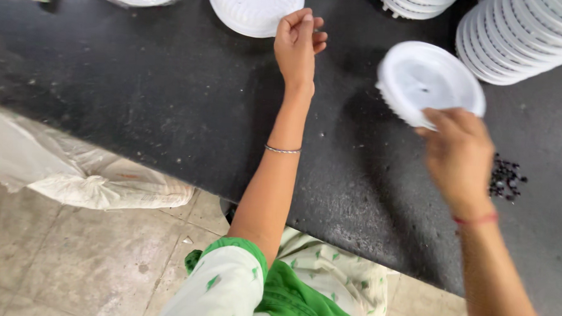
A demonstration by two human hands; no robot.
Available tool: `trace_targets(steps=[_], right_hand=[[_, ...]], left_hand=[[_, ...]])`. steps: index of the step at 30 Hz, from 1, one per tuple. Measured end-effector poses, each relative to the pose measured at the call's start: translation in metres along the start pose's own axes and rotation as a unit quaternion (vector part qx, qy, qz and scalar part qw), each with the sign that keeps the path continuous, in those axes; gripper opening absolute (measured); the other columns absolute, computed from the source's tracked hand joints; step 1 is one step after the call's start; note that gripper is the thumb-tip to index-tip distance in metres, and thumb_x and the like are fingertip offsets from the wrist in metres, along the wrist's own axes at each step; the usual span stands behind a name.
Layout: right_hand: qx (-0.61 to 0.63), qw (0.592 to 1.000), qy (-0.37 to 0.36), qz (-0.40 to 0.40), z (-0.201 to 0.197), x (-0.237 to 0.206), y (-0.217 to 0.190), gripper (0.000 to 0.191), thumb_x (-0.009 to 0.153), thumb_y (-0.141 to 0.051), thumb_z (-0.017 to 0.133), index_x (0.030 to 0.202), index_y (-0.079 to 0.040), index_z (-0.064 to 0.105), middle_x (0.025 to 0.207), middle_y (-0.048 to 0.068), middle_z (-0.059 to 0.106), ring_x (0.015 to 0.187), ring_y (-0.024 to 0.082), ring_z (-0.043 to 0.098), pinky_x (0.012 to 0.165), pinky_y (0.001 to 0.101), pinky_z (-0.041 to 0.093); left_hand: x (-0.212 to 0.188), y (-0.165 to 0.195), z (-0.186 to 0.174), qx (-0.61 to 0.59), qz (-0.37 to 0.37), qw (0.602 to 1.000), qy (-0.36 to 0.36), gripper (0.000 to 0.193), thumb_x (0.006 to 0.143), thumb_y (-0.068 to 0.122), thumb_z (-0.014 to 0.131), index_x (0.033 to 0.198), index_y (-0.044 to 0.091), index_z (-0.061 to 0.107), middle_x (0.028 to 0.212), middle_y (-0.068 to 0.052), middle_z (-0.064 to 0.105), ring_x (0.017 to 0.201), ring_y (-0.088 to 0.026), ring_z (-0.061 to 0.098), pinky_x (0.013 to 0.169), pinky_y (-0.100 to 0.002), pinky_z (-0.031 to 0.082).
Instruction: The person sits at a work table and fits small black fasteners into holes on white round plastic covers, then wraps each cover in clear plastic film and stacks the wrapped covers with others on the table. They repeat this cycle for several covers, occasionally reaching for a new unwrapped cover from the stacks.
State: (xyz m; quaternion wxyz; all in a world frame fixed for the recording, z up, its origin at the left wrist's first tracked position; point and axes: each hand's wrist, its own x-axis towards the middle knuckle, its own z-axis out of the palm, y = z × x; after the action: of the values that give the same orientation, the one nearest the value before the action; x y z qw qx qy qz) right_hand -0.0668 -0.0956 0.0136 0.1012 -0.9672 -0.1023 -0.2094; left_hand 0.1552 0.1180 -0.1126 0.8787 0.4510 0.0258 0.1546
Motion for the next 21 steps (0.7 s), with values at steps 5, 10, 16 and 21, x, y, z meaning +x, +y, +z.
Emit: trace_targets(steps=[5,10,16,21], right_hand=[[0.032,0.996,0.05,-0.072,0.066,0.036,-0.024,0.026,0.091,0.002,0.072,0.116,-0.007,0.074,0.111,0.009,0.069,0.104,0.031,0.063,0.092,0.0427,0.051],[0.042,0.994,0.074,-0.064,0.088,0.043,-0.022,0.032,0.09,0.001,0.073,0.121,-0.008,0.071,0.121,0.008,0.068,0.117,0.031,0.061,0.104,0.0439,0.046],[0.092,0.992,0.088,0.013,0.077,0.018,-0.002,0.037,0.095,-0.002,0.073,0.131,-0.004,0.067,0.132,0.016,0.063,0.123,0.035,0.057,0.106,0.0452,0.043],[0.155,0.98,0.115,0.051,0.074,0.008,0.016,0.027,0.101,0.002,0.068,0.127,-0.004,0.067,0.13,0.015,0.063,0.122,0.035,0.06,0.106,0.0439,0.048]], left_hand=[[0.01,0.031,-0.022,0.235,0.234,0.924,0.193,0.034,0.101,0.013,0.066,0.132,0.002,0.059,0.125,-0.014,0.062,0.108,-0.024,0.065,0.094,-0.037,0.055],[0.037,0.043,-0.059,0.322,0.252,0.873,0.265,0.062,0.09,0.019,0.075,0.142,0.001,0.046,0.14,-0.022,0.045,0.125,-0.034,0.055,0.106,-0.042,0.051],[0.056,0.026,-0.064,0.394,0.207,0.855,0.265,0.081,0.083,0.027,0.086,0.145,0.0,0.043,0.138,-0.026,0.046,0.129,-0.042,0.049,0.109,-0.049,0.043],[0.057,0.032,-0.066,0.356,0.195,0.883,0.235,0.081,0.081,0.025,0.086,0.145,-0.001,0.043,0.136,-0.029,0.043,0.125,-0.042,0.052,0.109,-0.045,0.045]])
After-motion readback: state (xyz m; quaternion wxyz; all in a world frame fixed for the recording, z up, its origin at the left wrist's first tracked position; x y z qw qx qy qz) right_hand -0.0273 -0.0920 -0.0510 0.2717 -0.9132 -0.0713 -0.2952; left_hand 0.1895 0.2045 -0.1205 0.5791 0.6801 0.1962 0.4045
